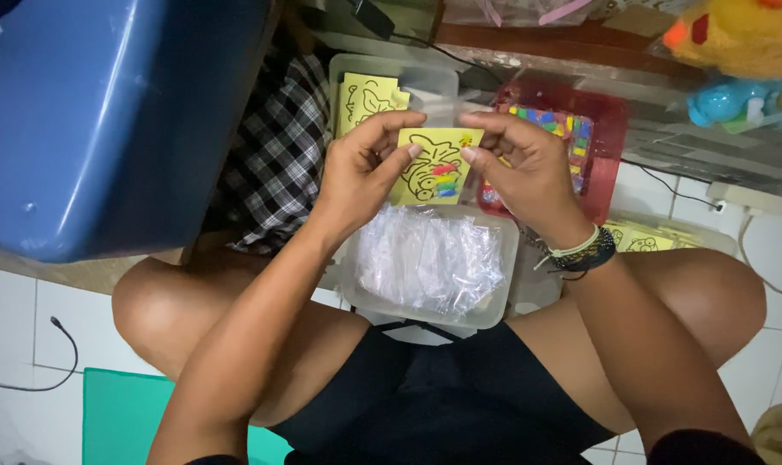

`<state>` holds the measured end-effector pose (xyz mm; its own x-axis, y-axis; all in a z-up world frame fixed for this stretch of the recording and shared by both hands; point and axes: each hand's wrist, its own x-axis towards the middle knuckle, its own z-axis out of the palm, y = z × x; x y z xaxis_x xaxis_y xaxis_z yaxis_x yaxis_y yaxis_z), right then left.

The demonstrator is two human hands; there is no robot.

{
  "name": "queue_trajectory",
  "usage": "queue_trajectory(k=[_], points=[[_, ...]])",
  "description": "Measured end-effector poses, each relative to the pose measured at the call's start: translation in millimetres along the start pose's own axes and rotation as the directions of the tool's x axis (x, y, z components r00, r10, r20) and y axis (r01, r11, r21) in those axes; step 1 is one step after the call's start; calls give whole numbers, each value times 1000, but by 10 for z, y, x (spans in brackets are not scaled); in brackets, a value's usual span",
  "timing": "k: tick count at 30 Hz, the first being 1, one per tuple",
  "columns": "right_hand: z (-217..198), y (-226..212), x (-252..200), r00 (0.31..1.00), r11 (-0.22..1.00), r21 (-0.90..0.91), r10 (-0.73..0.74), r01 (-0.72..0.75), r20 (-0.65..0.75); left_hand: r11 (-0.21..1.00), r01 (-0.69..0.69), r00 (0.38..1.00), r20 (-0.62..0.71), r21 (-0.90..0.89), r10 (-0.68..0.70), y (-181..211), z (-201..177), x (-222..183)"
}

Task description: Individually packing yellow stickers into small clear plastic zip-lock bags.

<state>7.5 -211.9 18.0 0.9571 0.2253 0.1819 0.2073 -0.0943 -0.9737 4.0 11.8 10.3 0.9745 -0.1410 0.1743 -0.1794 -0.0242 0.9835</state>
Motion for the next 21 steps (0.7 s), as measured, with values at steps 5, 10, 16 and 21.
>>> queue_trajectory(k=[5,10,16,21], points=[[-39,-69,16,999,999,-30,42,-42,6,994,104,994,39,-24,-103,37,-49,14],[-102,102,13,999,994,-93,49,-50,-11,975,137,991,-16,175,-136,48,-88,26],[-124,187,82,993,960,-253,-115,119,32,969,58,997,30,240,-67,110,-134,41],[-132,379,40,999,998,-41,42,-42,0,932,156,986,11,327,-169,19,-143,13]])
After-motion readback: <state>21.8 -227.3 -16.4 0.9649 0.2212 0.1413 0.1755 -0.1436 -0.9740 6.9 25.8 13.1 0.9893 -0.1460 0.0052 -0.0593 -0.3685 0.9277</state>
